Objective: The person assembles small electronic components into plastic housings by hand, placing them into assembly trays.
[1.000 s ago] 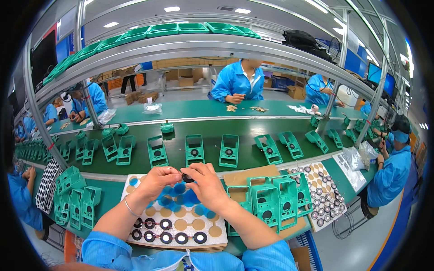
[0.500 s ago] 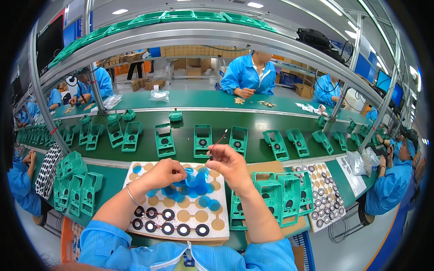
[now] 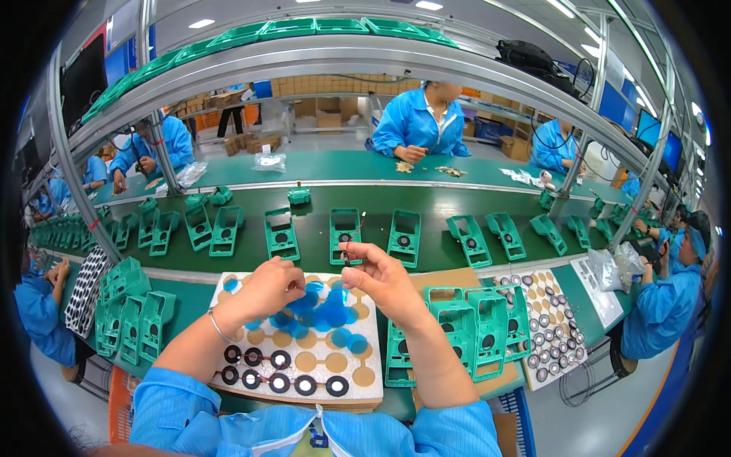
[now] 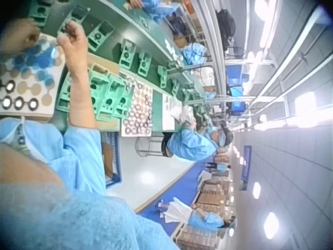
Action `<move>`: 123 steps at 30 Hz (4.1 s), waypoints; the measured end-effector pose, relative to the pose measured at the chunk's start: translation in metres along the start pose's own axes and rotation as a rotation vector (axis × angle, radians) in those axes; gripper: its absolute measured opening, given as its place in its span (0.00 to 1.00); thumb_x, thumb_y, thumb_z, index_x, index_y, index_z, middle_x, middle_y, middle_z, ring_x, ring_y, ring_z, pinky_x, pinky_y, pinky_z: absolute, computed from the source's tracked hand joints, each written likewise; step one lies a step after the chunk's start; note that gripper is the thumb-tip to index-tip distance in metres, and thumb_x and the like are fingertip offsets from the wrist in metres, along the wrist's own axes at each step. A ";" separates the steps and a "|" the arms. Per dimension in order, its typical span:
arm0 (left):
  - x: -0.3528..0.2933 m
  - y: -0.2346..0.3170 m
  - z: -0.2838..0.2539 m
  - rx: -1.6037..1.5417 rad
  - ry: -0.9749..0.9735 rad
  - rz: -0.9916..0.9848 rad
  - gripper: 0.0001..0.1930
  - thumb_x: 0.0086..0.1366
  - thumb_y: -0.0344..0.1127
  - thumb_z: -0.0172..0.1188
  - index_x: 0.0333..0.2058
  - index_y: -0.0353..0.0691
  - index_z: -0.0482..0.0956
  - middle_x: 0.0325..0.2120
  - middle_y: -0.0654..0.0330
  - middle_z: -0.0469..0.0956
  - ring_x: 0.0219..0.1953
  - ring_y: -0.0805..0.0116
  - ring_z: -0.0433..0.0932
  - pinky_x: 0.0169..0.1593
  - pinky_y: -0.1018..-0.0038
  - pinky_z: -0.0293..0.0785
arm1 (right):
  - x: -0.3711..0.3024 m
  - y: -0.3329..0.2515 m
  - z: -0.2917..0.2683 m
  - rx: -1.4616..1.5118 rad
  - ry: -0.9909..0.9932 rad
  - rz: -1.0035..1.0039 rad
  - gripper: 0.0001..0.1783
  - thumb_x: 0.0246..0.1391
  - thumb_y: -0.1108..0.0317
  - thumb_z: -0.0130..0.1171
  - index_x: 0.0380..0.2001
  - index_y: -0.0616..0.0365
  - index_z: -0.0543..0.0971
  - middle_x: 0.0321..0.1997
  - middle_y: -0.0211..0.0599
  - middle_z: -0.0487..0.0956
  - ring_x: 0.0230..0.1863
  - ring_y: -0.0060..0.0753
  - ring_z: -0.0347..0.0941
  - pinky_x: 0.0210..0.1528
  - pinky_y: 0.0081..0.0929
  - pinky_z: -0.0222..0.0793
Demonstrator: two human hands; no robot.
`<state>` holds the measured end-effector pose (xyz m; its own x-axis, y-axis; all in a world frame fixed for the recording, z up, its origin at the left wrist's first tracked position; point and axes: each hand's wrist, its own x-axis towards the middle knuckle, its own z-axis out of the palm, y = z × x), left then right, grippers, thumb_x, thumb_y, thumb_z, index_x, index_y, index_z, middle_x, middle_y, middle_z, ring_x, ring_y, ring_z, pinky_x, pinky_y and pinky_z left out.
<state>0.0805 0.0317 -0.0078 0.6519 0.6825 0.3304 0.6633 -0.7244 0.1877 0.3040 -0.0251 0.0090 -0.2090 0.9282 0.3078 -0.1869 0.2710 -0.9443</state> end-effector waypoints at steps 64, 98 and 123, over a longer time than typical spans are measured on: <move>0.003 -0.007 0.006 -1.399 -0.071 -0.324 0.21 0.53 0.28 0.62 0.44 0.32 0.66 0.38 0.56 0.73 0.39 0.71 0.73 0.44 0.76 0.71 | 0.011 0.037 0.022 -1.290 0.103 -0.659 0.16 0.39 0.72 0.62 0.37 0.50 0.78 0.56 0.44 0.63 0.48 0.48 0.62 0.47 0.38 0.63; 0.098 -0.169 0.077 -0.861 -0.041 -0.833 0.08 0.54 0.25 0.59 0.32 0.27 0.73 0.30 0.52 0.75 0.27 0.60 0.78 0.25 0.67 0.77 | -0.011 0.003 0.025 -0.972 -0.211 -0.122 0.11 0.46 0.63 0.58 0.25 0.60 0.75 0.25 0.41 0.76 0.30 0.44 0.71 0.34 0.37 0.66; -0.079 0.093 0.006 0.244 -0.088 0.829 0.08 0.42 0.33 0.52 0.22 0.36 0.73 0.24 0.55 0.69 0.30 0.60 0.68 0.37 0.68 0.65 | -0.028 0.004 0.037 -0.959 -0.247 -0.137 0.10 0.46 0.62 0.58 0.27 0.57 0.75 0.26 0.39 0.76 0.33 0.42 0.72 0.35 0.36 0.67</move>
<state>0.0929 -0.0886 -0.0222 0.9791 -0.0440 0.1987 0.0156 -0.9573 -0.2886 0.2737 -0.0596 0.0013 -0.4576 0.8242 0.3336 0.6065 0.5637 -0.5608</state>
